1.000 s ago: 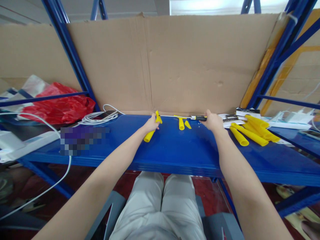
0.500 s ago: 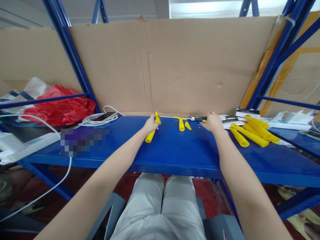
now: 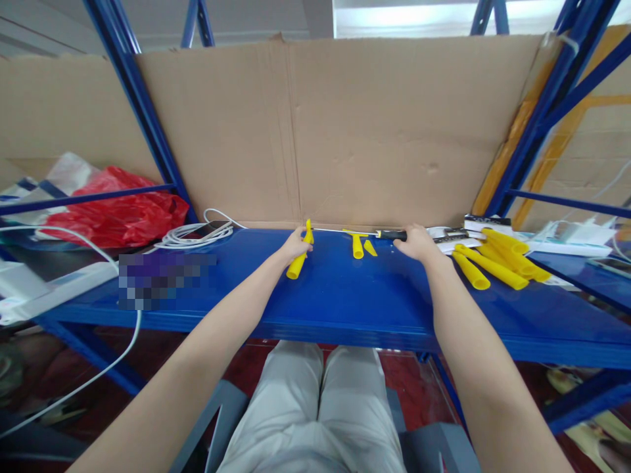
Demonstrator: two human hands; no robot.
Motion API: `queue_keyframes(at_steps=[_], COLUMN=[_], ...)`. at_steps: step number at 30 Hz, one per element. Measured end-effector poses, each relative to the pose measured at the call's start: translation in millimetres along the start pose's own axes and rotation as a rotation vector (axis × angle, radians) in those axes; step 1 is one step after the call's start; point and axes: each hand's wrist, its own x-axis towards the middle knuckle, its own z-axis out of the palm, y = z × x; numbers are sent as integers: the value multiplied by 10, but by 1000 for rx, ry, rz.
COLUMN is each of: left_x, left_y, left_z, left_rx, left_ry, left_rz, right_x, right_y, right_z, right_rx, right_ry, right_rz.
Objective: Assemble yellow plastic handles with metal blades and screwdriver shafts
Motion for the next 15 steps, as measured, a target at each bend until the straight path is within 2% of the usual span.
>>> queue_keyframes(at_steps=[2, 5, 10, 15], left_x=[-47, -87, -69, -62], left_y=[33, 65, 49, 38], left_z=[-12, -6, 37, 32], left_rx=[-4, -39, -57, -105], left_ry=[-46, -79, -38, 11], left_rz=[-4, -14, -12, -35], right_x=[-4, -20, -41, -33], right_y=[18, 44, 30, -43], right_z=[-8, 6, 31, -20], right_rx=[-31, -64, -50, 10], right_ry=[14, 27, -17, -87], right_rz=[-18, 57, 197, 135])
